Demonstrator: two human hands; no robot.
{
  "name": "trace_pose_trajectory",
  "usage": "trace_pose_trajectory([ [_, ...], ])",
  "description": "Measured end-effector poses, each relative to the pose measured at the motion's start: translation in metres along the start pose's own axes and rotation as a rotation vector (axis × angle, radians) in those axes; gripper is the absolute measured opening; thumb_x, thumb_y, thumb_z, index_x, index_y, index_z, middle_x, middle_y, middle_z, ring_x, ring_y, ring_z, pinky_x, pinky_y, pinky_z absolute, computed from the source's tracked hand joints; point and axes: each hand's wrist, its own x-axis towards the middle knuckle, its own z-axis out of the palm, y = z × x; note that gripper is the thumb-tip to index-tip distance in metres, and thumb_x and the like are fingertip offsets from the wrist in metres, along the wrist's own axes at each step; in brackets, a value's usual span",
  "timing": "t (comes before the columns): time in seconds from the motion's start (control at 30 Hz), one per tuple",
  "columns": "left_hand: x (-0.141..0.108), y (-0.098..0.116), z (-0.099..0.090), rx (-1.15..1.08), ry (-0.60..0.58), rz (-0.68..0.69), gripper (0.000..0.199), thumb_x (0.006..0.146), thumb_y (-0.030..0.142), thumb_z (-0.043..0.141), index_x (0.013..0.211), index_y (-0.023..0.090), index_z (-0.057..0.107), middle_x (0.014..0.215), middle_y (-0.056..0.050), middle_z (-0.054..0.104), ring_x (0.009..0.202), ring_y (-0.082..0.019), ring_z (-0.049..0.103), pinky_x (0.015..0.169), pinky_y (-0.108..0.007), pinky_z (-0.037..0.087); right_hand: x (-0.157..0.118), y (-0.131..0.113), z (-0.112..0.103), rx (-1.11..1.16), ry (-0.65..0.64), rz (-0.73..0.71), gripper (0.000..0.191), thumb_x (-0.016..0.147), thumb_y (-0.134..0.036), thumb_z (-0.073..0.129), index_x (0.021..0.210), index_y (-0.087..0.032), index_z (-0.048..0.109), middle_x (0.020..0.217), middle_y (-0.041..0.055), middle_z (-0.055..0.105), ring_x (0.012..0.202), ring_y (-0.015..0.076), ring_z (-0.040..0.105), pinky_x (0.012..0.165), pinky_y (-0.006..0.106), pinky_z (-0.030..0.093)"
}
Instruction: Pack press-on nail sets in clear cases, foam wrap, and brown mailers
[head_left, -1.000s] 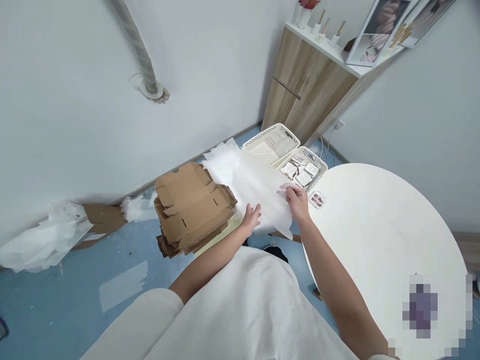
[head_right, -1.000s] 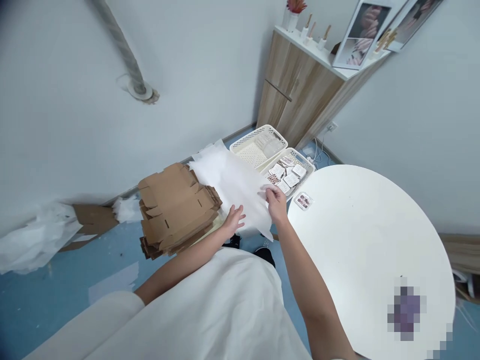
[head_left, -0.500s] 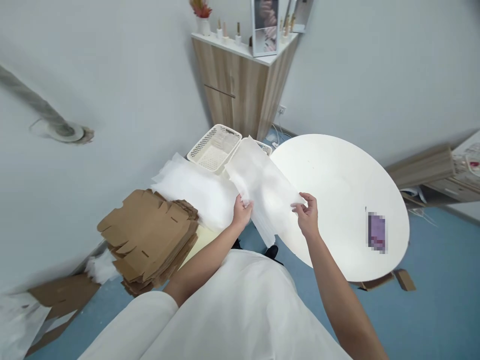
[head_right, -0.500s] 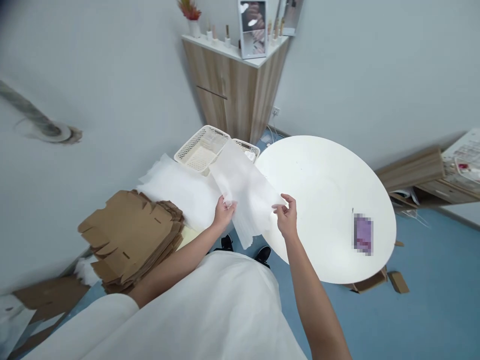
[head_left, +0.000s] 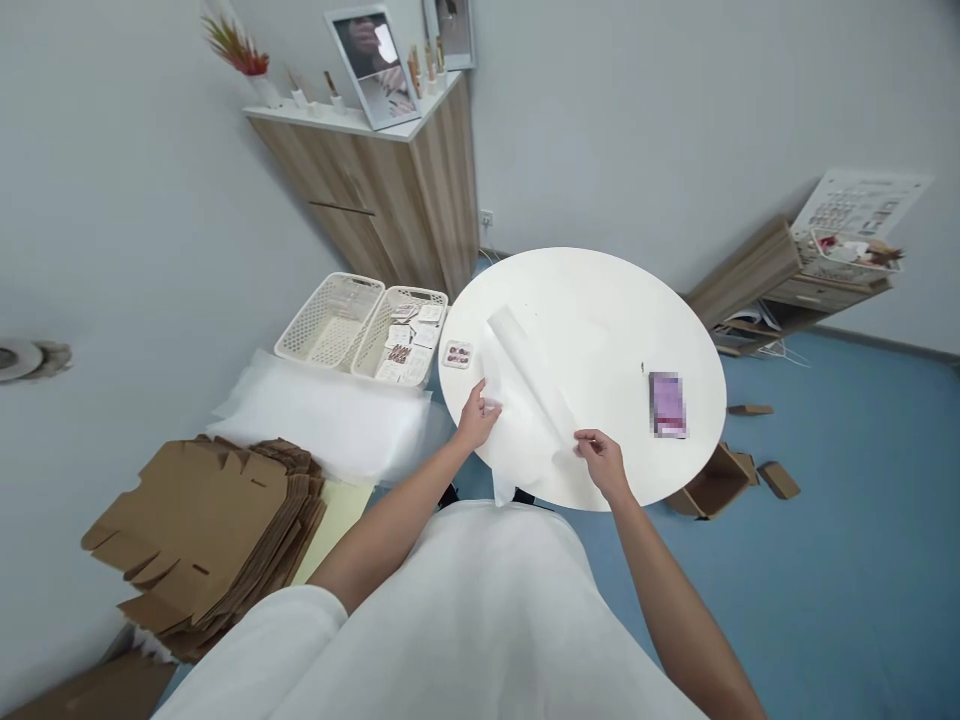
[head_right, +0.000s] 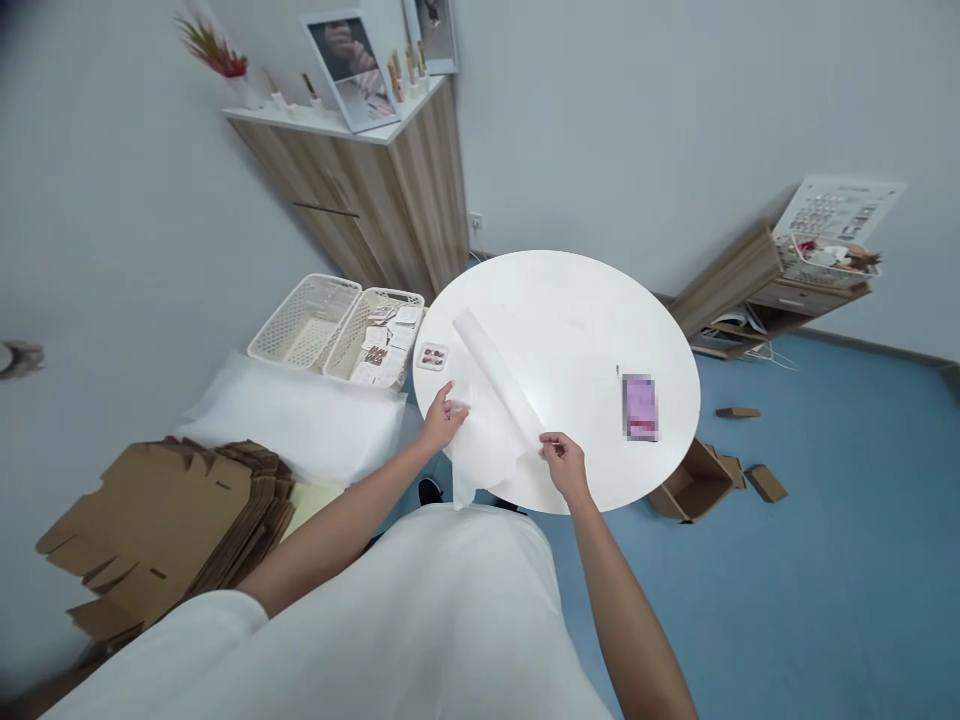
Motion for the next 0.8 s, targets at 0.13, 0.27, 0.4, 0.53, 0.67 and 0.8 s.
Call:
trace_pose_trajectory([
  [0.13, 0.011, -0.002, 0.024, 0.076, 0.030, -0.046, 0.074, 0.070, 0.021, 0.061, 0.134, 0.019, 0.024, 0.079, 0.000, 0.061, 0.062, -0.009, 0.053, 0.066, -0.024, 0.042, -0.005, 0.024, -0.023, 0.020, 0.011, 0.027, 0.030, 0.070, -0.042, 0.054, 0.085, -0.018, 0.062, 0.079, 0.0052, 0.065, 0.067, 0.0175, 0.062, 0.066, 0.034, 0.049],
  [0.27, 0.018, -0.005, 0.042, 0.228, 0.044, -0.077, 0.073, 0.069, 0.021, 0.062, 0.132, 0.019, 0.027, 0.081, -0.001, 0.060, 0.060, -0.009, 0.050, 0.066, -0.024, 0.041, -0.006, 0.045, -0.037, -0.044, -0.005, 0.055, 0.029, 0.069, -0.040, 0.054, 0.086, -0.018, 0.065, 0.069, 0.0034, 0.065, 0.066, 0.0181, 0.061, 0.067, 0.035, 0.048],
  [0.4, 0.023, -0.009, 0.055, 0.390, 0.036, -0.099, 0.069, 0.069, 0.023, 0.062, 0.130, 0.019, 0.030, 0.086, -0.003, 0.060, 0.072, -0.013, 0.052, 0.072, -0.027, 0.041, -0.005, 0.062, -0.043, -0.136, -0.038, 0.086, 0.026, 0.069, -0.035, 0.052, 0.085, -0.019, 0.065, 0.072, 0.0026, 0.066, 0.069, 0.0175, 0.060, 0.070, 0.034, 0.048],
  [0.53, 0.026, -0.014, 0.067, 0.470, 0.030, -0.104, 0.069, 0.071, 0.023, 0.061, 0.131, 0.019, 0.028, 0.092, -0.006, 0.059, 0.083, -0.016, 0.053, 0.078, -0.030, 0.040, -0.002, 0.073, -0.045, -0.220, -0.077, 0.100, 0.025, 0.070, -0.031, 0.049, 0.086, -0.022, 0.065, 0.079, 0.0019, 0.067, 0.070, 0.0166, 0.060, 0.071, 0.033, 0.047],
  [0.67, 0.029, -0.021, 0.076, 0.528, 0.018, -0.118, 0.069, 0.071, 0.023, 0.062, 0.131, 0.020, 0.028, 0.102, -0.008, 0.054, 0.089, -0.017, 0.053, 0.081, -0.031, 0.039, 0.001, 0.079, -0.048, -0.343, -0.113, 0.098, 0.026, 0.072, -0.029, 0.046, 0.090, -0.023, 0.064, 0.081, 0.0010, 0.065, 0.070, 0.0160, 0.059, 0.070, 0.033, 0.047],
  [0.8, 0.031, -0.025, 0.084, 0.619, -0.002, -0.070, 0.069, 0.072, 0.023, 0.060, 0.132, 0.020, 0.027, 0.107, -0.009, 0.051, 0.096, -0.020, 0.051, 0.084, -0.034, 0.039, 0.000, 0.080, -0.051, -0.533, -0.144, 0.025, 0.028, 0.074, -0.030, 0.047, 0.095, -0.023, 0.063, 0.086, 0.0054, 0.059, 0.079, 0.0194, 0.056, 0.071, 0.034, 0.045],
])
